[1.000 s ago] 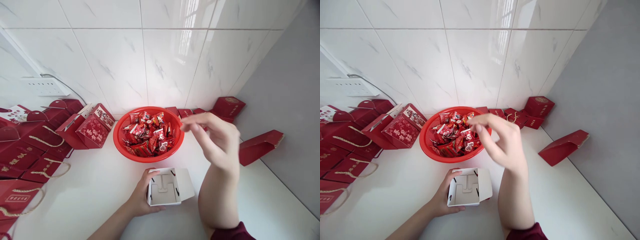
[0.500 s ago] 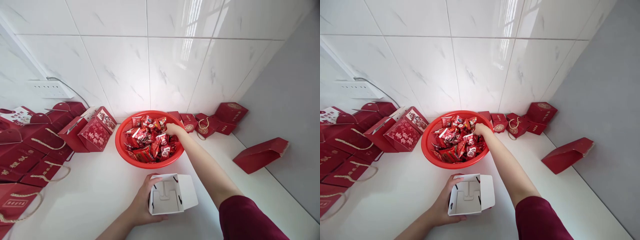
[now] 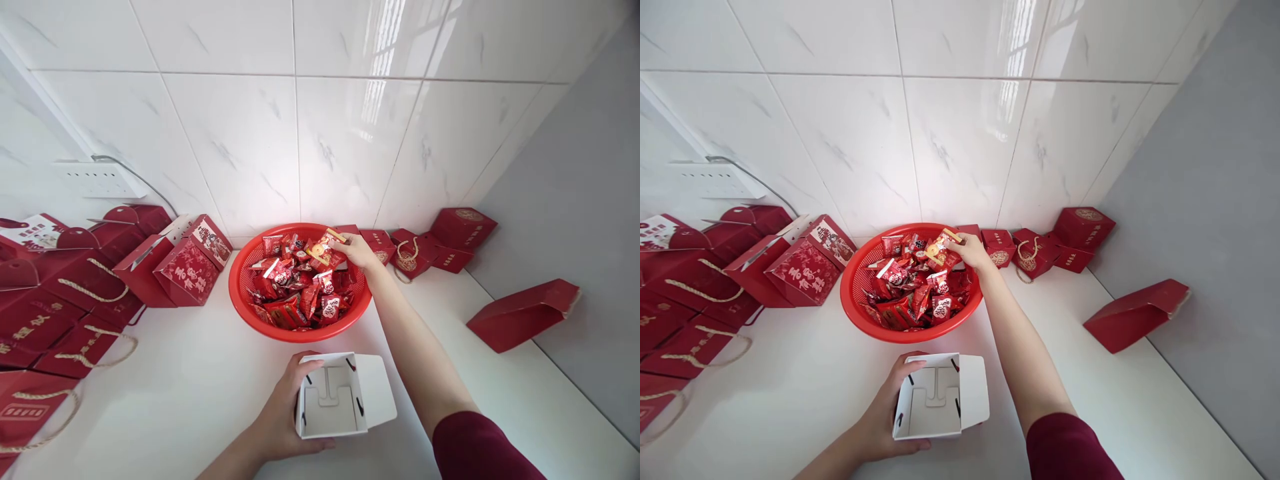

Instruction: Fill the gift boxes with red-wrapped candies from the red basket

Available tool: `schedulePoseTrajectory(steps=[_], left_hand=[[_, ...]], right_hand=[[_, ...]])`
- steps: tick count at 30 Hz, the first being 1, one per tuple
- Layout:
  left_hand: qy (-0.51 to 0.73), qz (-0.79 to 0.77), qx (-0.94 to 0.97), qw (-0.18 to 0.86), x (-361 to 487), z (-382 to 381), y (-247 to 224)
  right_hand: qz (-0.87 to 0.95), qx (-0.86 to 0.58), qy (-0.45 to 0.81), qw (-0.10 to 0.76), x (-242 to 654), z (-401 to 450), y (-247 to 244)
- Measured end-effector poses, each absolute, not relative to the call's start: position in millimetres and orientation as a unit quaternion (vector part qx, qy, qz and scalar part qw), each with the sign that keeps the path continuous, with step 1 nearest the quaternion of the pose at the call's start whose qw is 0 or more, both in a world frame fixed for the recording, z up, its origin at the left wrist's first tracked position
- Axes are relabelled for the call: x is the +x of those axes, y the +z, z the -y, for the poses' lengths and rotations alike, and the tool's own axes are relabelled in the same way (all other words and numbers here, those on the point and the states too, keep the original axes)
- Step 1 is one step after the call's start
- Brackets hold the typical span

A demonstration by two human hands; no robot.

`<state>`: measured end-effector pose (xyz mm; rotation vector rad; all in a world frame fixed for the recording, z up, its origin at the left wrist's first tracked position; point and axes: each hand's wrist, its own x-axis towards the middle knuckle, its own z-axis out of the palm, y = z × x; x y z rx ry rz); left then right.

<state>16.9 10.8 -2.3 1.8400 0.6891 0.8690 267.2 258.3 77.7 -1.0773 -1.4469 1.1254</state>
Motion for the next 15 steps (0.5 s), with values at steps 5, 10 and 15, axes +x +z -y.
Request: schedulePoseTrajectory(steps=[5, 10, 15], left_hand=[[0.356, -0.277, 0.755, 0.476, 18.3, -11.8, 0.8], [0.354, -0.274, 0.757, 0.475, 19.2, -11.9, 2.8], [0.348, -0.287, 0.757, 0.472, 18.5, -11.3, 1.9]], right_hand=[[0.513, -0.41, 0.507, 0.558, 267.5, -263.5, 77.2], [0.452, -0.389, 0.539, 0.595, 270.5, -265.5, 79.7], [0.446, -0.37, 0.544, 0.607, 269.6, -264.1, 77.3]])
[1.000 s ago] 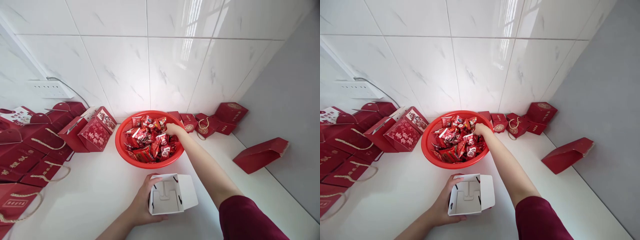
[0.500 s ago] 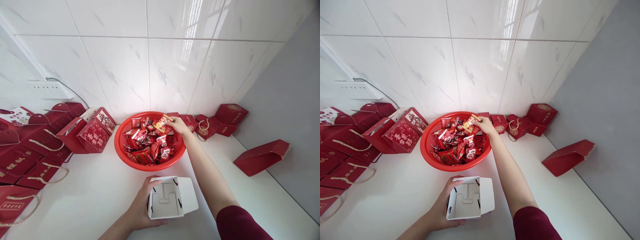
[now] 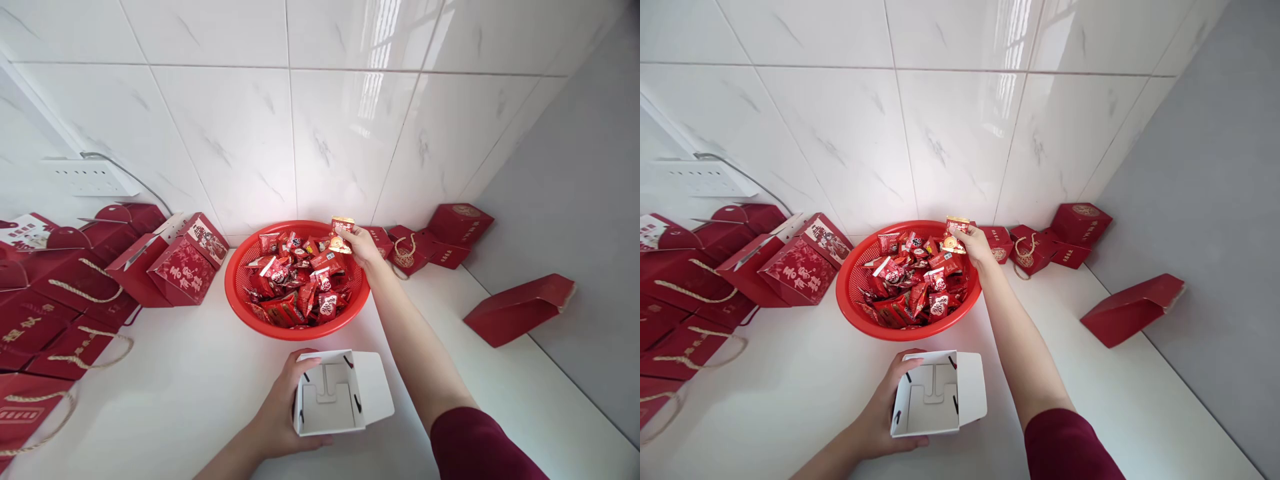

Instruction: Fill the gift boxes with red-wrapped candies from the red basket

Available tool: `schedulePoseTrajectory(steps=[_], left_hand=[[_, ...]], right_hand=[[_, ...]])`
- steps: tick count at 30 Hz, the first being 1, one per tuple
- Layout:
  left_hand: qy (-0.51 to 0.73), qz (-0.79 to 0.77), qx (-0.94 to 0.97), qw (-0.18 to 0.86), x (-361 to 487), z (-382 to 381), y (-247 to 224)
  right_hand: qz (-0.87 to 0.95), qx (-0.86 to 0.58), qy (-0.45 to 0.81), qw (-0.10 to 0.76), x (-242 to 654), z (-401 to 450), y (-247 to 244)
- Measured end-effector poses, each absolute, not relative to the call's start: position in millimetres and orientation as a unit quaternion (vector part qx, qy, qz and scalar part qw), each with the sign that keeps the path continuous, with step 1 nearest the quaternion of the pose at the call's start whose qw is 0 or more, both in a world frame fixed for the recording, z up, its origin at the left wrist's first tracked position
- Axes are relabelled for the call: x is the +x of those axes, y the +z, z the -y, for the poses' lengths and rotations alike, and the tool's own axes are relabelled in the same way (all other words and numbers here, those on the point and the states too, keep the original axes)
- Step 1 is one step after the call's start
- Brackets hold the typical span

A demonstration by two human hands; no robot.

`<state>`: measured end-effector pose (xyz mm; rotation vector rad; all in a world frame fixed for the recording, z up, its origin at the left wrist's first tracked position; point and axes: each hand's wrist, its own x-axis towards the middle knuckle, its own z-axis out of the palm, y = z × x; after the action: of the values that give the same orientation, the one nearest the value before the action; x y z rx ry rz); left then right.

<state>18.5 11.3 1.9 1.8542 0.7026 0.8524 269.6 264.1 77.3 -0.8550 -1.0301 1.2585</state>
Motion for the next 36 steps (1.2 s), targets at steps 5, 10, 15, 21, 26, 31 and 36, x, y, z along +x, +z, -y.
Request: schedulePoseTrajectory(steps=[5, 10, 15, 21, 26, 31, 36], left_hand=[[0.348, -0.284, 0.761, 0.469, 18, -11, 1], [0.346, -0.29, 0.757, 0.473, 17, -11, 0], [0.35, -0.284, 0.757, 0.472, 18, -11, 1], [0.36, -0.284, 0.748, 0.48, 19, -10, 2], [0.358, -0.288, 0.747, 0.481, 20, -9, 3], [0.356, -0.289, 0.753, 0.471, 20, -10, 4], [0.352, -0.289, 0.754, 0.474, 20, -10, 5]], right_hand=[[0.472, -0.36, 0.537, 0.6, 269, -259, 79], [0.515, -0.353, 0.523, 0.58, 267, -254, 84], [0.538, -0.368, 0.493, 0.577, 265, -254, 85], [0.561, -0.381, 0.462, 0.571, 266, -253, 85], [0.582, -0.396, 0.442, 0.556, 266, -253, 83], [0.58, -0.428, 0.406, 0.562, 268, -258, 78], [0.59, -0.463, 0.374, 0.546, 269, -259, 76]])
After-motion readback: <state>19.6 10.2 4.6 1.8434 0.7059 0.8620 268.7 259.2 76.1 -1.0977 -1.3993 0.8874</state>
